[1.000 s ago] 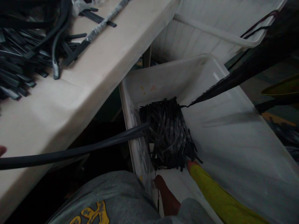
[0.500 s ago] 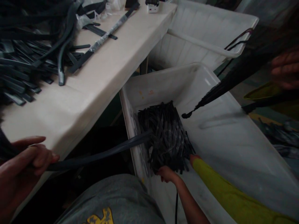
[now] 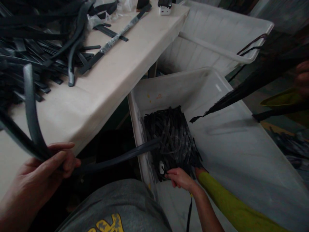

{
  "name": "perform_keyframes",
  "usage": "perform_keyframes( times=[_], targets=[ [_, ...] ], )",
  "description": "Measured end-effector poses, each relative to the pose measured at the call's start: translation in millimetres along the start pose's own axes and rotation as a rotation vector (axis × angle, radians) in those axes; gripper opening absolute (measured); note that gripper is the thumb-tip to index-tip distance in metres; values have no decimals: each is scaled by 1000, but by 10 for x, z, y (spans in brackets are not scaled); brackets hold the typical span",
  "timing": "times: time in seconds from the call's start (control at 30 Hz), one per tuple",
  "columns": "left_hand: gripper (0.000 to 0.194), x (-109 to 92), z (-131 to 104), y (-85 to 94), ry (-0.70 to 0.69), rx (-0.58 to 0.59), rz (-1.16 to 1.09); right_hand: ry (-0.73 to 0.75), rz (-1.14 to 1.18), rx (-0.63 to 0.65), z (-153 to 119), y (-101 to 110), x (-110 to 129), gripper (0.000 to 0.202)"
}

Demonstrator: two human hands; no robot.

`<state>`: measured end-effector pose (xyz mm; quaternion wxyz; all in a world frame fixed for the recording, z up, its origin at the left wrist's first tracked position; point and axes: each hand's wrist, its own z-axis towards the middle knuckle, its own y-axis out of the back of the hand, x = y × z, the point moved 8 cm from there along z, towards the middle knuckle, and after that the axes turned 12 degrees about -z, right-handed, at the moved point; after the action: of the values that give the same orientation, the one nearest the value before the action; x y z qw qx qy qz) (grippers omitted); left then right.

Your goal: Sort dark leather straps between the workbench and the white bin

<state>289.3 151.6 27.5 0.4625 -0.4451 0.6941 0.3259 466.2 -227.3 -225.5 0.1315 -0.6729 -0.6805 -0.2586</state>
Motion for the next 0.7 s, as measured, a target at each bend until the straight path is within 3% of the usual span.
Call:
perform_keyframes(
  times=[0.13, 0.27, 0.33, 0.43, 0.53, 0.63, 0.7],
  targets=[
    [32, 358, -139, -503, 194, 340, 61, 127, 36, -28, -646, 183, 461, 31],
    [51, 866, -497, -1187, 421, 760, 172, 335, 115, -60, -1256, 275, 1007, 39],
    [52, 962, -726, -1529, 404, 956, 225, 429, 166, -71, -1461, 297, 1277, 42],
    [25, 873, -1008, -1904, 167, 1197, 352, 525, 211, -79, -1651, 334, 1688, 42],
    [12, 717, -1051, -1981, 59, 1212, 325, 643, 260, -52, -1773, 363, 2137, 42],
    [21, 585, -882, -1821, 61, 1059, 181, 728, 313, 29, -1764, 356, 2455, 43],
    [34, 551, -776, -1655, 89, 959, 109, 727, 360, 16, -1613, 414, 2470, 48]
  ],
)
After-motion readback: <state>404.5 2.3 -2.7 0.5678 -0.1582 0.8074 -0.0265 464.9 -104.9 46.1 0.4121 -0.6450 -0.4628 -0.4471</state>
